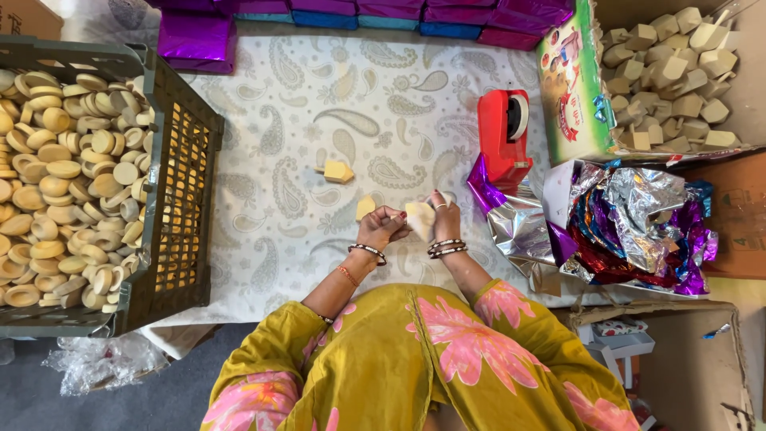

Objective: Manually wrap and box small wooden components into decorative packaging.

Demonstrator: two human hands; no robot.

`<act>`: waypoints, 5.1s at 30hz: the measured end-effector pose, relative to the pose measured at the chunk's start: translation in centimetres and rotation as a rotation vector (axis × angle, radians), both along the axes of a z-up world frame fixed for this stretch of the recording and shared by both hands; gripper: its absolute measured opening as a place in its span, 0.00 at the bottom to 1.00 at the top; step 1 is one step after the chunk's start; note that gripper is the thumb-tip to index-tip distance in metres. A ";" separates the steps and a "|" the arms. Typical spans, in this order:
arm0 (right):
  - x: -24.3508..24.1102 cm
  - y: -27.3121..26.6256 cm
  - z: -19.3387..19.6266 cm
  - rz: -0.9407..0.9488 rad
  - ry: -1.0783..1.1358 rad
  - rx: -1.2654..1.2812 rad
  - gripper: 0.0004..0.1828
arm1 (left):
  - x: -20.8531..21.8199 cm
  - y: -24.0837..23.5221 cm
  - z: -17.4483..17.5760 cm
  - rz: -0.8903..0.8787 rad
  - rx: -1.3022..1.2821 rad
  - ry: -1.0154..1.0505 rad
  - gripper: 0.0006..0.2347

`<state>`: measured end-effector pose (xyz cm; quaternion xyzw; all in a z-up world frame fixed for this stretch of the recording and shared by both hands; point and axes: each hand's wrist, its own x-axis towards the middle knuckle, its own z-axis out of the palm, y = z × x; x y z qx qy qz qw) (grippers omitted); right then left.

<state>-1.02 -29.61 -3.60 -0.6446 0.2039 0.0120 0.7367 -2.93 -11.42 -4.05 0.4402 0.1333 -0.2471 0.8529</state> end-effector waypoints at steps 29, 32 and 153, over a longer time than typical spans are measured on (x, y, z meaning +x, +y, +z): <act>-2.3 -5.8 -5.0 0.173 0.113 -0.530 0.24 | 10.6 12.9 -0.2 -0.230 1.711 -0.457 0.10; -2.2 -6.0 -5.3 0.158 0.111 -0.489 0.23 | 9.9 12.1 1.7 -0.335 1.749 -0.366 0.10; -2.3 -0.3 -4.6 0.299 -0.367 -0.380 0.22 | -0.6 4.7 0.7 -0.561 1.162 -0.558 0.12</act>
